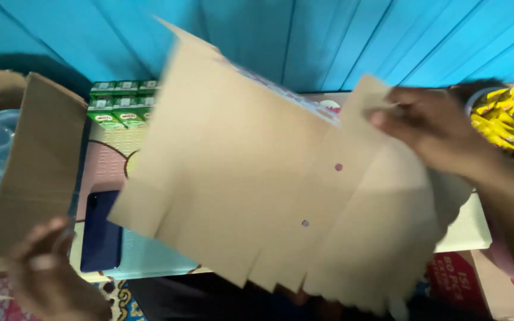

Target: Manually folding the corners and edges of a cardboard template to assemble a box.

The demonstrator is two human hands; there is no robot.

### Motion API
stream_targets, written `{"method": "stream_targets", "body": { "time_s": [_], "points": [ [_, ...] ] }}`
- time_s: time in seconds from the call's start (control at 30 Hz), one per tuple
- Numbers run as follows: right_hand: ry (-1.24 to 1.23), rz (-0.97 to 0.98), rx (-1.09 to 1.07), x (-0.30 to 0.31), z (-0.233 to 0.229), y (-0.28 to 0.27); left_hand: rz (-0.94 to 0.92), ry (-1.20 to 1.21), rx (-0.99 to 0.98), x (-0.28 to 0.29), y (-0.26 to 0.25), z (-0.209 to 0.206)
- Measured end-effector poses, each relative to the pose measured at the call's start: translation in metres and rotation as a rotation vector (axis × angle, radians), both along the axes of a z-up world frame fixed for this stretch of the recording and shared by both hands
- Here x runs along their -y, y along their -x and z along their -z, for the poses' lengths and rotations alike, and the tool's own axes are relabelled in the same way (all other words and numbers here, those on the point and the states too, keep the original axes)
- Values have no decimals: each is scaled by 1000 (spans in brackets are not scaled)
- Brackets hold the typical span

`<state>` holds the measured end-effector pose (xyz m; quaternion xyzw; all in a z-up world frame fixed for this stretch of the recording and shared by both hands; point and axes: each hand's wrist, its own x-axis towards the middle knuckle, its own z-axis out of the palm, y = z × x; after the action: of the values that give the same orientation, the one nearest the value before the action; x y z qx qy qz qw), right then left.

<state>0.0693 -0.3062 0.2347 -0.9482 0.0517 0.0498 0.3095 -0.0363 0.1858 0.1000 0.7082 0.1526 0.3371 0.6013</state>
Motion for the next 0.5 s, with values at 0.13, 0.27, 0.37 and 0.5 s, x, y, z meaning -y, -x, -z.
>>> {"method": "stream_targets", "body": {
  "time_s": [0.13,0.27,0.37,0.5],
  "points": [
    [-171,1,-189,32,141,-34,62,-473,54,69,23,-15],
    [-85,-60,-373,3,196,-16,85,-534,-25,118,20,-7],
    [-10,-236,-279,5,226,-9,541,-513,-26,146,9,-9],
    [24,-245,-237,3,208,1,1038,-803,95,187,-16,-10]
  ]
}}
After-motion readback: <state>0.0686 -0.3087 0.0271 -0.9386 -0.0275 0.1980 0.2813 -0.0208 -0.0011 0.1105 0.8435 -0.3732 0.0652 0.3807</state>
